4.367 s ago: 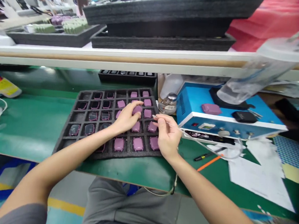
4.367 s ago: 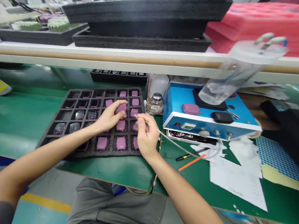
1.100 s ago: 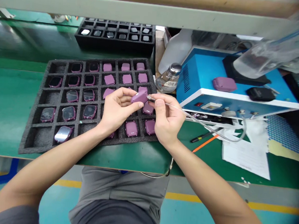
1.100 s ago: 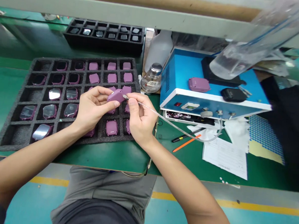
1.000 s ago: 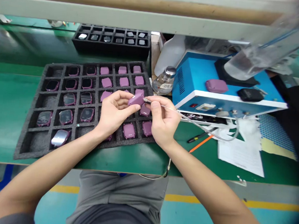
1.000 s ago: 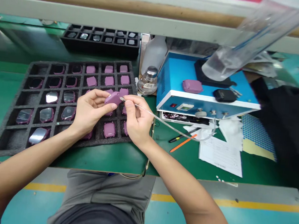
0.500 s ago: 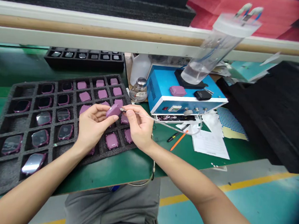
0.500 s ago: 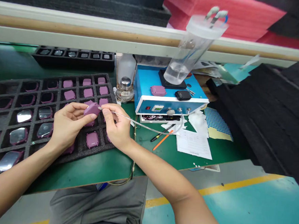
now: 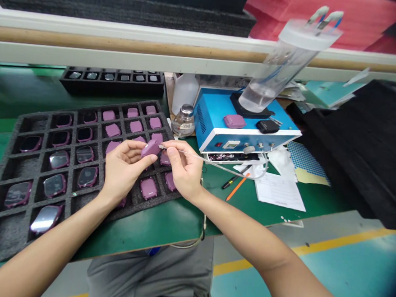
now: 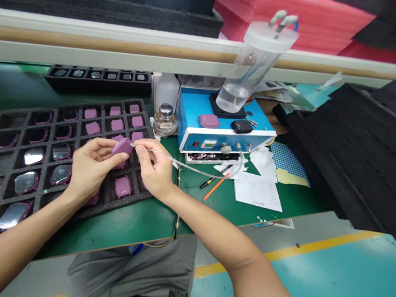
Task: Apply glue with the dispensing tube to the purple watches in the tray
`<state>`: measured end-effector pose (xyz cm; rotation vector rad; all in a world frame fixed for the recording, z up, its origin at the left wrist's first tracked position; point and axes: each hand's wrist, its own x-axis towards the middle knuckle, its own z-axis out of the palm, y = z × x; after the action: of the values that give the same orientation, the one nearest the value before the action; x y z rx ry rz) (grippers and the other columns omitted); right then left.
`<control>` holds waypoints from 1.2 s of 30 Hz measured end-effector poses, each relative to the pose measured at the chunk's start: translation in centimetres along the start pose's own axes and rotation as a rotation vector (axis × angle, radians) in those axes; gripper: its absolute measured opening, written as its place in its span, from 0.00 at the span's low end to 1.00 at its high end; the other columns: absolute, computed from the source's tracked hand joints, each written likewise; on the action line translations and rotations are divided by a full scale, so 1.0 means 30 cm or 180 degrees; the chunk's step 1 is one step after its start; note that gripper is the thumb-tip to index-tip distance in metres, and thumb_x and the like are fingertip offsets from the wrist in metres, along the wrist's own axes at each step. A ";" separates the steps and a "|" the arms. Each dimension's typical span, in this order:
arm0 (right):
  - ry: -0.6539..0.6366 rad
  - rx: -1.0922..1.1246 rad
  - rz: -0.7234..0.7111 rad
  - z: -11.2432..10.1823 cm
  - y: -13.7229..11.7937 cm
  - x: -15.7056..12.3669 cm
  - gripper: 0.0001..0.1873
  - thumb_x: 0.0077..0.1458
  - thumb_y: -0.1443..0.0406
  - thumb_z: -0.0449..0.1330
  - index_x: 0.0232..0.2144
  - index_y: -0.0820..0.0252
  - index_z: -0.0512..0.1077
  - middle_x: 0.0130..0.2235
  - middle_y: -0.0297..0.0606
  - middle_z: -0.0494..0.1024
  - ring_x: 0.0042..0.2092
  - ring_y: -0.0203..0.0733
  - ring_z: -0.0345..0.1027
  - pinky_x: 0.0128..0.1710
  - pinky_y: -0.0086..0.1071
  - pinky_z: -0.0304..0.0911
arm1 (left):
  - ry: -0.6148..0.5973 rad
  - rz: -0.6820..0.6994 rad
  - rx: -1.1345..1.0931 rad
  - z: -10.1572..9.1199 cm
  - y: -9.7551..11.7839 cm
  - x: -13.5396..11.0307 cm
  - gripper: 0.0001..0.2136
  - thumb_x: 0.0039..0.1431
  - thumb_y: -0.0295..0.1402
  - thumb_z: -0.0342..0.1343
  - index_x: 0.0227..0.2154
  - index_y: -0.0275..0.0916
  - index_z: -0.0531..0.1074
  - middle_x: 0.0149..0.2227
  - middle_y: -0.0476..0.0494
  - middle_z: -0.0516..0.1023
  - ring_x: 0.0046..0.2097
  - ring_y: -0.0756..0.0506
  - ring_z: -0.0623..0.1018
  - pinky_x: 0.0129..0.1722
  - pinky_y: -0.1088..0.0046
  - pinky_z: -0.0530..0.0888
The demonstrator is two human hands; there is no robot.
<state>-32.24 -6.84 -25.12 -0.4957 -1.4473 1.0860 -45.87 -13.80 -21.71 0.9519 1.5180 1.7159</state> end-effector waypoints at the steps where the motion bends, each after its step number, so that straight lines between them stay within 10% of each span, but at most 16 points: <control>1: 0.0004 0.0016 -0.0013 0.000 0.001 0.000 0.10 0.68 0.60 0.61 0.42 0.58 0.79 0.43 0.40 0.81 0.45 0.38 0.77 0.45 0.31 0.76 | -0.0007 0.0001 -0.0010 0.000 0.000 0.000 0.22 0.38 0.32 0.78 0.36 0.35 0.76 0.36 0.43 0.84 0.37 0.47 0.83 0.37 0.76 0.80; 36: -0.0052 -0.0182 -0.0031 -0.018 -0.012 -0.026 0.13 0.68 0.55 0.61 0.40 0.58 0.78 0.43 0.41 0.81 0.45 0.42 0.77 0.47 0.38 0.77 | 0.0117 0.0278 0.0159 -0.007 0.020 -0.011 0.24 0.44 0.34 0.74 0.43 0.39 0.71 0.40 0.45 0.79 0.39 0.47 0.82 0.37 0.75 0.78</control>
<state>-31.47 -7.46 -25.32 -0.5207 -1.4973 1.0453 -45.86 -14.26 -21.18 1.0311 1.5704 1.7728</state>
